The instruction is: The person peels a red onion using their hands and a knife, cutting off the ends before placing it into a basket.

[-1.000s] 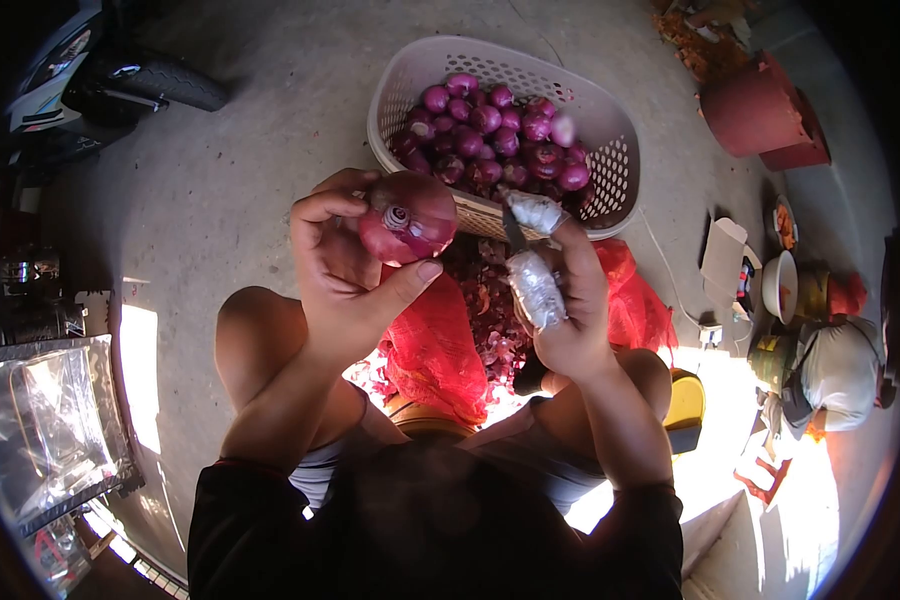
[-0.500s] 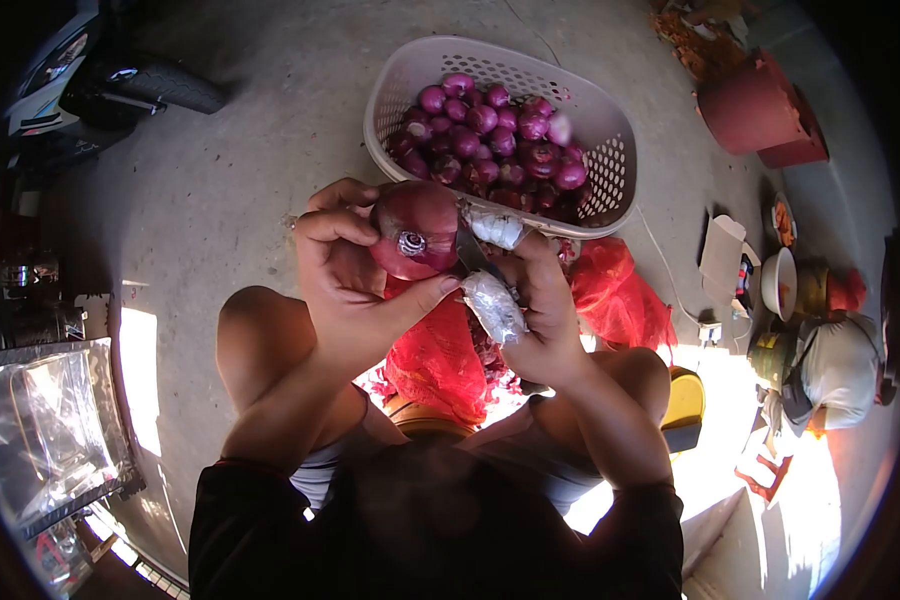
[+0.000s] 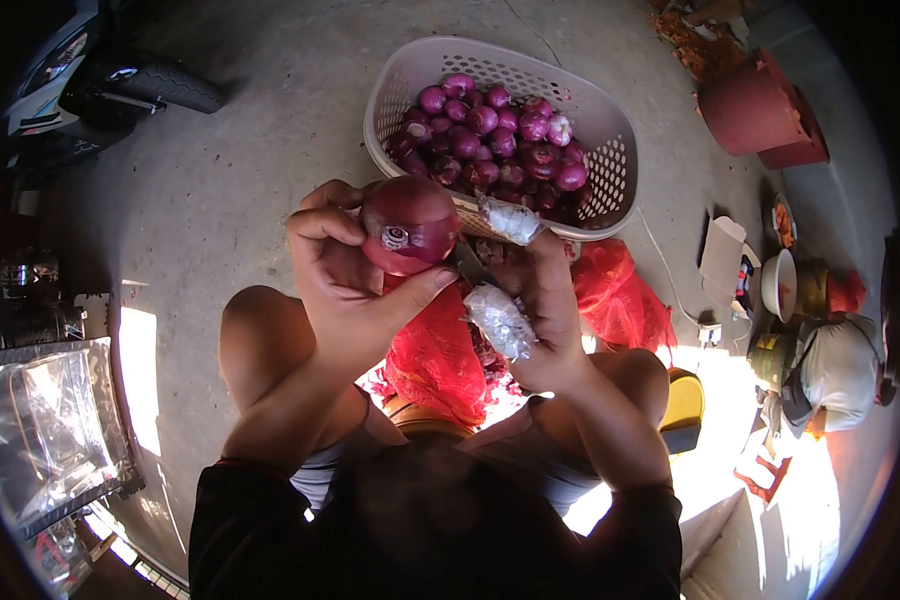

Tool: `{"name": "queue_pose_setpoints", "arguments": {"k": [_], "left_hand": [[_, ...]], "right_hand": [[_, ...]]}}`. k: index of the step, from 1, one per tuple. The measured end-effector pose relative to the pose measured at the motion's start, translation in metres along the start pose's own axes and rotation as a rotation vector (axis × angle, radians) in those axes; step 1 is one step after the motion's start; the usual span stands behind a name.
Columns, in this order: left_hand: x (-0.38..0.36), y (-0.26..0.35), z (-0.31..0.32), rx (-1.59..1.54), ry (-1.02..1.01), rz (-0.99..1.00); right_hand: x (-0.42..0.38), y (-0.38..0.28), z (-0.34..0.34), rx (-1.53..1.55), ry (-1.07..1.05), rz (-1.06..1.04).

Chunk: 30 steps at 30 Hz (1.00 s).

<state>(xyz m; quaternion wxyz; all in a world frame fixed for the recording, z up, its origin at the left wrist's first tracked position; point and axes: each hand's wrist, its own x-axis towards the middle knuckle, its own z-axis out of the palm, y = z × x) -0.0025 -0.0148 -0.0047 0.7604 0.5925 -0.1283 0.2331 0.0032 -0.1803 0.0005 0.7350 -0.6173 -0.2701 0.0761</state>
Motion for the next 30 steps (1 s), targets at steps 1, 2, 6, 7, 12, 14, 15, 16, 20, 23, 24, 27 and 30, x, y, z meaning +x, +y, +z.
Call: {"name": "queue_pose_setpoints", "arguments": {"k": [1, 2, 6, 7, 12, 14, 15, 16, 20, 23, 24, 27, 30], "left_hand": [[-0.001, 0.000, -0.001, 0.039, -0.014, 0.029], [-0.001, 0.000, -0.001, 0.077, -0.028, 0.058], [-0.001, -0.001, 0.001, 0.043, -0.024, 0.040], [-0.002, -0.002, 0.000, 0.014, -0.007, 0.009], [0.002, -0.004, -0.001, -0.261, 0.020, -0.091], [0.004, -0.001, 0.001, -0.332, 0.044, -0.138], [0.004, 0.000, 0.000, -0.379, 0.050, -0.175], [0.004, 0.001, -0.001, -0.426, 0.055, -0.211], [0.003, 0.001, -0.008, -0.543, 0.072, -0.283], [0.008, -0.001, -0.012, -0.552, 0.034, -0.287], [0.008, -0.001, -0.013, -0.535, 0.027, -0.286], [0.008, 0.004, -0.008, -0.460, 0.016, -0.324], [0.009, 0.006, -0.008, -0.450, -0.016, -0.400]], "right_hand": [[-0.003, 0.002, -0.001, -0.074, -0.011, 0.012], [-0.001, 0.002, -0.001, -0.100, -0.011, -0.022], [0.006, 0.001, 0.003, -0.070, 0.053, -0.097], [0.005, 0.000, 0.002, -0.017, 0.043, -0.049], [0.004, -0.001, 0.000, 0.156, 0.108, 0.077], [0.003, 0.000, 0.000, 0.159, 0.130, 0.082], [0.002, 0.001, 0.000, 0.162, 0.140, 0.088], [0.002, 0.003, 0.000, 0.164, 0.147, 0.104], [0.006, -0.001, -0.004, 0.155, 0.235, 0.214], [0.009, 0.004, -0.010, 0.057, 0.240, 0.132], [0.011, 0.004, -0.010, 0.029, 0.231, 0.079], [0.011, -0.005, -0.018, -0.283, 0.017, -0.002], [0.008, 0.000, -0.022, -0.331, -0.064, -0.060]]}}
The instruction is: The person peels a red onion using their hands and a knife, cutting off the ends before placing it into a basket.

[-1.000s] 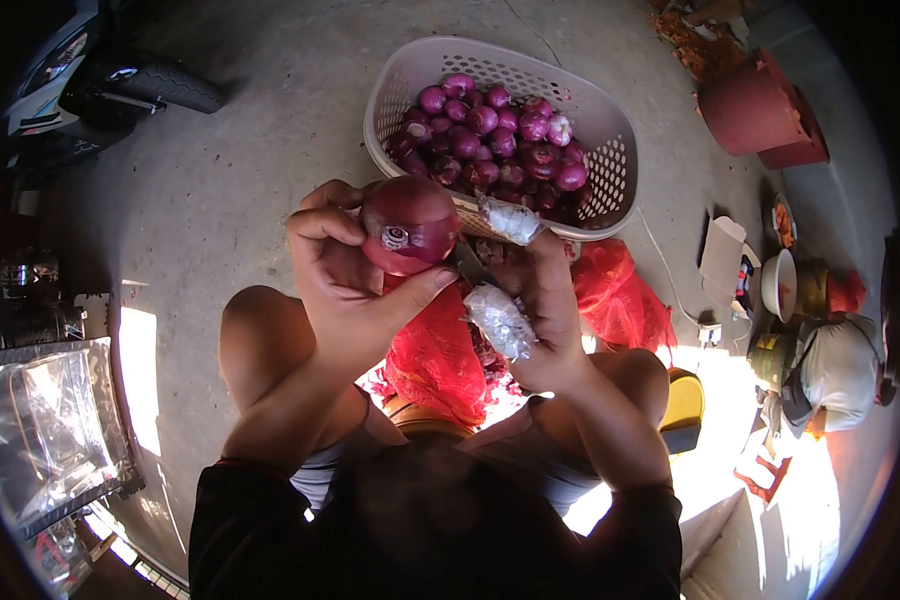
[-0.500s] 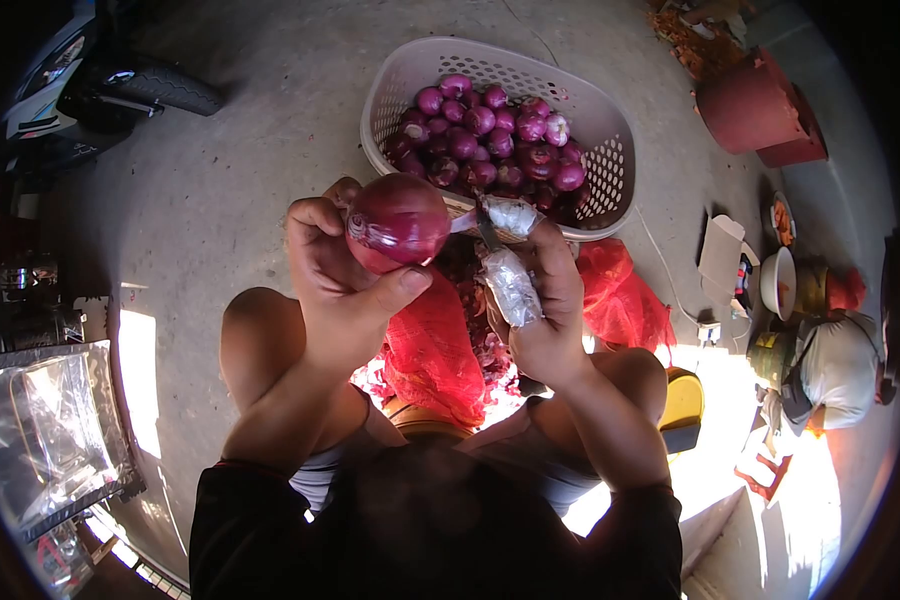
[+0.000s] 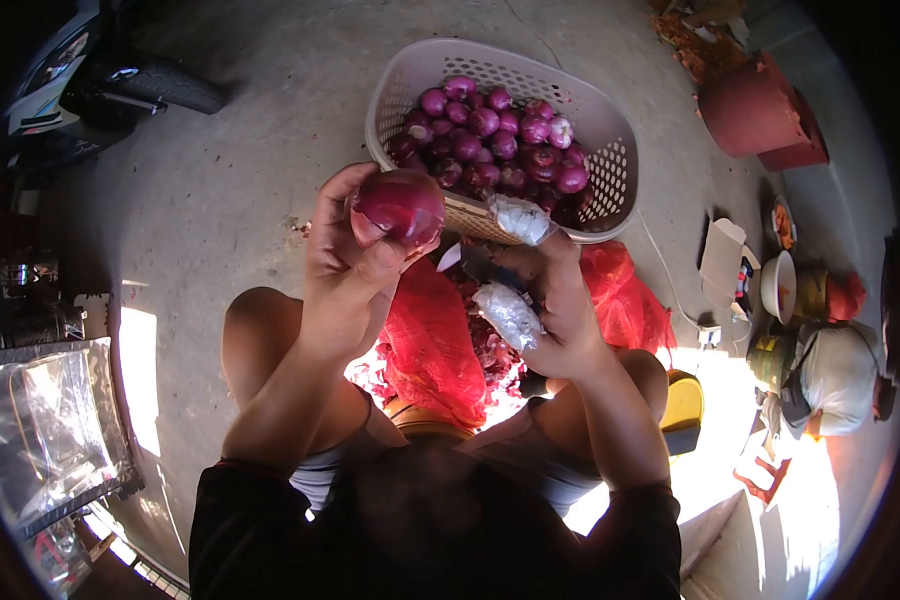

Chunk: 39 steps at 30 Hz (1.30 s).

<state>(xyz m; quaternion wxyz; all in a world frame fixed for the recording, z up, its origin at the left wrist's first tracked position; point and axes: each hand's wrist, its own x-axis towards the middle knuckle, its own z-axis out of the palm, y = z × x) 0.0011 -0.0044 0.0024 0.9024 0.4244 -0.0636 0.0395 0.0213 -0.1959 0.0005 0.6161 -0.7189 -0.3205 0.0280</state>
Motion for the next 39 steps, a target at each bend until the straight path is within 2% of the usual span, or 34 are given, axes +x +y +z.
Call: {"name": "queue_pose_setpoints", "arguments": {"k": [3, 5, 7, 9, 12, 15, 21, 26, 30, 34, 37, 39], "left_hand": [[0.003, 0.001, 0.000, -0.027, 0.007, -0.058], [0.003, 0.000, 0.002, -0.018, 0.000, -0.047], [0.003, -0.002, 0.002, -0.005, -0.023, -0.010], [0.003, -0.008, -0.003, 0.011, -0.064, 0.052], [0.004, -0.007, -0.004, 0.161, -0.097, 0.126], [0.003, -0.007, -0.004, 0.188, -0.090, 0.047], [0.002, -0.006, 0.008, 0.111, -0.101, -0.038], [0.002, -0.007, 0.006, 0.239, -0.122, -0.014], [0.002, -0.008, 0.002, 0.276, -0.172, -0.020], [0.001, -0.011, -0.001, 0.303, -0.173, -0.018], [0.002, -0.011, -0.002, 0.305, -0.187, -0.022], [0.003, -0.011, 0.001, 0.279, -0.184, -0.022]], "right_hand": [[-0.001, -0.002, 0.000, 0.077, -0.029, 0.072], [0.002, 0.003, -0.002, -0.041, 0.000, -0.066], [0.003, 0.004, -0.008, -0.155, -0.006, -0.117], [0.002, 0.004, -0.018, -0.205, -0.108, -0.093], [0.002, 0.001, -0.019, -0.052, -0.146, -0.047], [0.004, -0.007, -0.018, 0.066, -0.064, 0.081], [0.001, -0.012, -0.016, -0.154, -0.058, 0.218], [0.003, -0.006, -0.018, -0.310, -0.061, 0.111], [0.005, -0.003, -0.018, -0.229, -0.054, 0.103], [0.010, -0.007, -0.012, -0.205, 0.046, 0.101], [0.010, -0.007, -0.018, -0.453, -0.061, -0.025], [0.010, -0.006, -0.018, -0.435, -0.066, -0.031]]}}
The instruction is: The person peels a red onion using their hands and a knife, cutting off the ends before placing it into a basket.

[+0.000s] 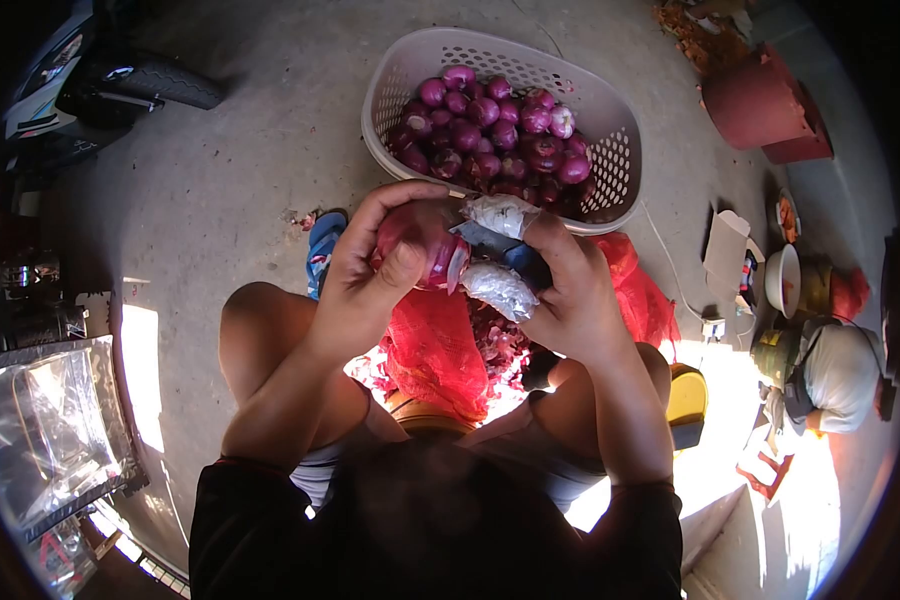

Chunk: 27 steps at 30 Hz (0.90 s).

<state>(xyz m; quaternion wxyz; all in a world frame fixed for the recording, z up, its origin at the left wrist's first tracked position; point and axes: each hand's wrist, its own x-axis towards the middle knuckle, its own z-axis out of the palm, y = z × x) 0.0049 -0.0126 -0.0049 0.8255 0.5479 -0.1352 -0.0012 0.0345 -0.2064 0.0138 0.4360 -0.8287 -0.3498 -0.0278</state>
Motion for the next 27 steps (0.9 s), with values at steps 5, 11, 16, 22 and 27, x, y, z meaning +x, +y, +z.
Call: {"name": "queue_pose_setpoints", "arguments": {"k": [5, 11, 16, 22, 27], "left_hand": [[-0.001, 0.000, 0.005, -0.025, 0.064, -0.031], [-0.001, -0.002, 0.002, -0.024, 0.057, -0.059], [-0.002, -0.003, -0.005, -0.028, 0.012, -0.047], [-0.003, 0.000, -0.006, -0.009, 0.051, -0.077], [-0.001, -0.002, 0.005, -0.055, 0.114, -0.040]], "right_hand": [[0.004, 0.005, 0.004, 0.066, 0.021, -0.108], [0.004, -0.002, 0.005, -0.043, -0.064, -0.145], [0.002, 0.006, 0.002, 0.020, 0.010, -0.165], [0.005, 0.003, 0.004, 0.034, 0.045, -0.093], [0.009, -0.001, 0.012, 0.020, 0.087, -0.156]]}}
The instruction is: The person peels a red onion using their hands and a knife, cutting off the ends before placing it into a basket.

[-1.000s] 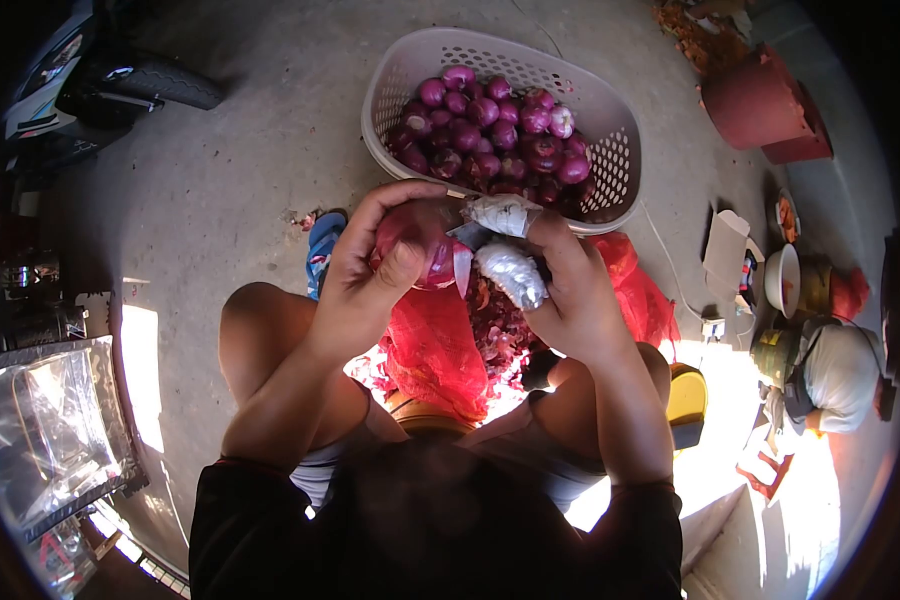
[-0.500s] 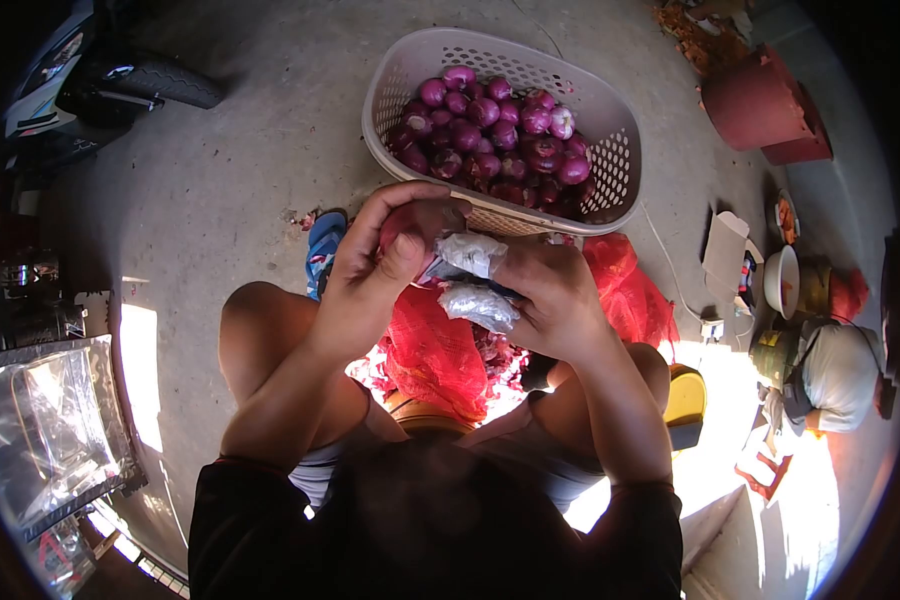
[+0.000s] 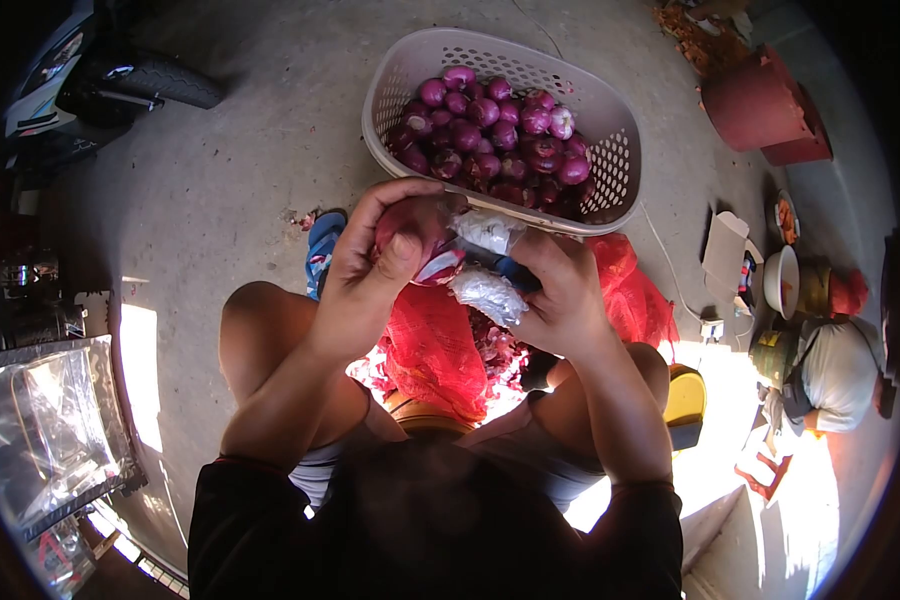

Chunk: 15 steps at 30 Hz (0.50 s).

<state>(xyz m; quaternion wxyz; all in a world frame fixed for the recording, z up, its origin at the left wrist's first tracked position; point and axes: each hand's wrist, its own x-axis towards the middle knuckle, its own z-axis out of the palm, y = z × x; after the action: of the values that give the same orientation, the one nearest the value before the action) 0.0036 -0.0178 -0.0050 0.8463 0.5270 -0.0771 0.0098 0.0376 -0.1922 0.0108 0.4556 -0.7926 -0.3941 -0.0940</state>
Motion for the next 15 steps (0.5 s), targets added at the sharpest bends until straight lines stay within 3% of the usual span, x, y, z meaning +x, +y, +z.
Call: {"name": "queue_pose_setpoints", "arguments": {"k": [5, 11, 15], "left_hand": [[0.0008, -0.0014, -0.0042, -0.019, -0.061, 0.016], [-0.0008, 0.0013, -0.0057, -0.045, -0.042, -0.012], [0.0002, 0.0012, -0.0037, -0.098, -0.038, -0.012]], "right_hand": [[-0.0059, 0.0053, 0.0027, -0.077, -0.066, -0.134], [-0.0027, 0.0050, 0.0010, 0.058, 0.129, -0.118], [-0.0030, 0.0053, 0.0020, 0.019, 0.079, -0.077]]}}
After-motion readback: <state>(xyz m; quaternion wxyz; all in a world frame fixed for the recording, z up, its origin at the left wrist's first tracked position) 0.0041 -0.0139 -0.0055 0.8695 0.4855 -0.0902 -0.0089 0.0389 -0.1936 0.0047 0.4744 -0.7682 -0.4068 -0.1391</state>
